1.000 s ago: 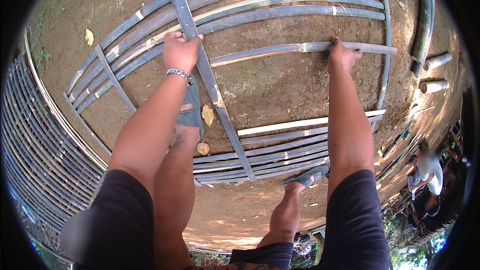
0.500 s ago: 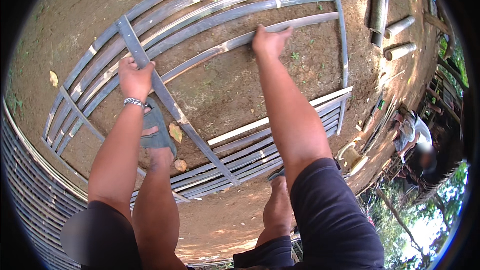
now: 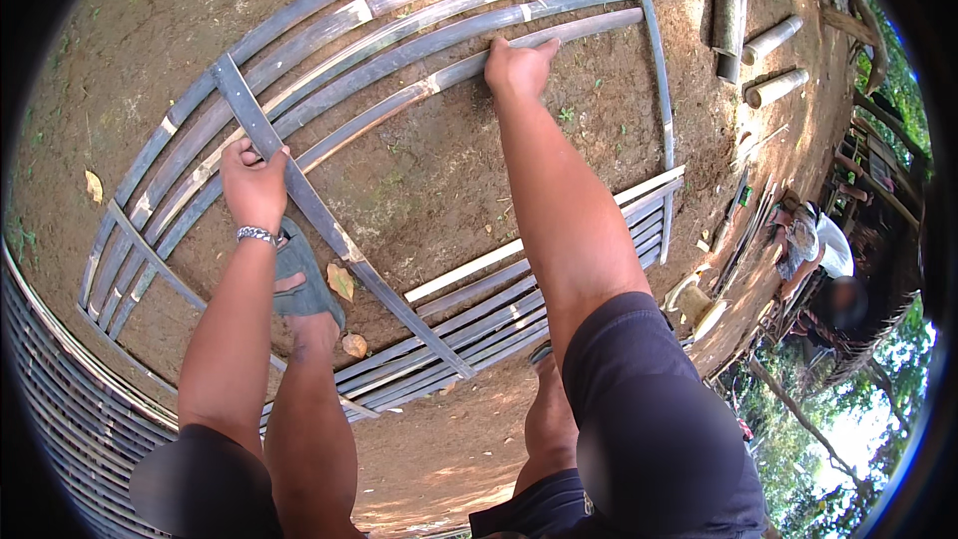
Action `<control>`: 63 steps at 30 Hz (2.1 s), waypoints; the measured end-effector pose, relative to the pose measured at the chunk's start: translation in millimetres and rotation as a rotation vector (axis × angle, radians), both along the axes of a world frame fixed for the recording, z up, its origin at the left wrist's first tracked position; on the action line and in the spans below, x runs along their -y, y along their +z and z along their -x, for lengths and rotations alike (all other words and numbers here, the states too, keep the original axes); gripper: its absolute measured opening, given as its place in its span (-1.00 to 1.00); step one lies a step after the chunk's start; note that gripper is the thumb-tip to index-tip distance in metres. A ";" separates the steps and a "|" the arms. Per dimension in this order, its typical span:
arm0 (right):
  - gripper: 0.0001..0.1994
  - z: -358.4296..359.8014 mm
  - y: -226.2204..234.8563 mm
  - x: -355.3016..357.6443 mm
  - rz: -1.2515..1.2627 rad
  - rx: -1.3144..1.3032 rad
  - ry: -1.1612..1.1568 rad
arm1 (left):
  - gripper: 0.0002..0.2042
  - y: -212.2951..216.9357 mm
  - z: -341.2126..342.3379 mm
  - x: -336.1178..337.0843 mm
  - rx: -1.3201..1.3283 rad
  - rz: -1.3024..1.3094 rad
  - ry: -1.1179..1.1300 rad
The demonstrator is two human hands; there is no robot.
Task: The person assembles a rectangular bamboo frame by arranging split bamboo strips on the ground. They use a hammer to drive nails into the intersections of the strips to secure the structure.
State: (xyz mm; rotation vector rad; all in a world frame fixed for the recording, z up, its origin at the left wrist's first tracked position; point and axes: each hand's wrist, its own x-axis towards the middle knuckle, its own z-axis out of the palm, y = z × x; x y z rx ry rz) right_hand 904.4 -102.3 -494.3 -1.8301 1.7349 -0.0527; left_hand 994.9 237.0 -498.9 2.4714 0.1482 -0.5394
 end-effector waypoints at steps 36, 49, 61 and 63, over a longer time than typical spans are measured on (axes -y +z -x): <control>-0.02 -2.5 -0.6 16.3 -0.015 0.022 0.010 | -0.66 -25.2 53.2 -11.7 -0.121 0.411 0.474; -0.02 -1.4 -1.9 18.7 -0.008 0.040 0.029 | -0.68 -33.7 54.9 -16.3 -0.062 0.504 0.491; 0.00 9.6 -32.6 25.3 0.056 0.034 0.087 | -0.66 -30.7 52.6 -14.9 -0.034 0.506 0.488; 0.01 14.1 -38.6 30.7 0.027 0.065 0.057 | -0.66 -28.1 54.2 -10.0 -0.031 0.482 0.483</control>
